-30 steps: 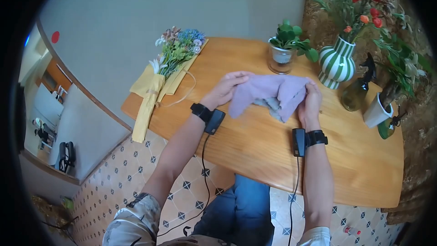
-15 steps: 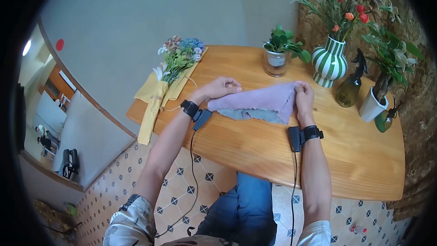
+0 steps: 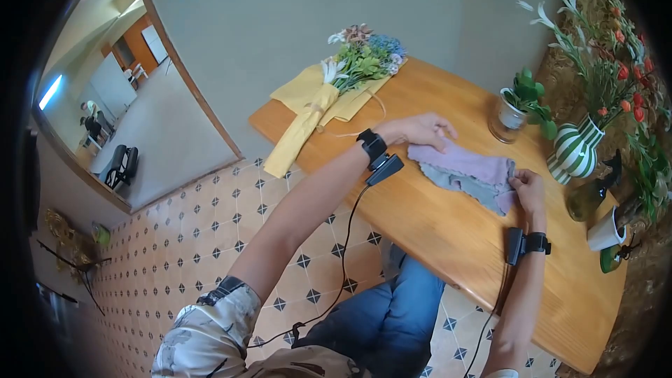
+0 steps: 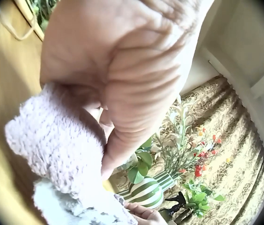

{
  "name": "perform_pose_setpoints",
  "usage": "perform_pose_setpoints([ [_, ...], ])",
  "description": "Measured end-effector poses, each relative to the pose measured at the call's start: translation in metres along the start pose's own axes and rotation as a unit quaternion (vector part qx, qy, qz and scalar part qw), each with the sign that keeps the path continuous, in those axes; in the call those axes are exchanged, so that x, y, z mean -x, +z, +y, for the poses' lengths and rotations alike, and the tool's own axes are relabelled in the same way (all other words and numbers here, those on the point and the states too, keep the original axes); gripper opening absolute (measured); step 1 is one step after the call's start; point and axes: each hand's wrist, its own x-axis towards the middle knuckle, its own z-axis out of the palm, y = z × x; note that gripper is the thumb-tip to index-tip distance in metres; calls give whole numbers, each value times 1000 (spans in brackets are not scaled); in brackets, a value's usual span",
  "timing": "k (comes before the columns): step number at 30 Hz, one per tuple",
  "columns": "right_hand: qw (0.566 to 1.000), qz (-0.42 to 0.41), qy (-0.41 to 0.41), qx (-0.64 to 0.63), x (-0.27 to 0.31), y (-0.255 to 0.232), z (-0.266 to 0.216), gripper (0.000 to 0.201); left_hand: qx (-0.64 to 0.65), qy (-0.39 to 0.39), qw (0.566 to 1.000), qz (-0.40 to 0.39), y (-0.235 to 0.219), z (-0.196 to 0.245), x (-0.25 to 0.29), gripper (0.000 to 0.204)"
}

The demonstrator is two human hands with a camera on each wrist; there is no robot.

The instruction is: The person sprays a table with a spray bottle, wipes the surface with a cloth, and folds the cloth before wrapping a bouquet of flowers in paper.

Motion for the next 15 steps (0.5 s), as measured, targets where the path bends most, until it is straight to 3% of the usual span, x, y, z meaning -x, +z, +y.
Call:
perform_pose_setpoints([
  [1,999,13,14,47,7,-4,-9,10,14,9,1000,1,-1,6,-1,48],
  [5,997,62,-5,35,33,-32,-25,9,51,46,997,-19,-9,41,10,46],
  [13,962,110,-110,-226,122,-117,-110,13,95,157,982,-54,-31,107,69,46],
  [15,963,122,-103,-219,137,-119,-131,13,91,182,977,-57,-35,119,82,47],
])
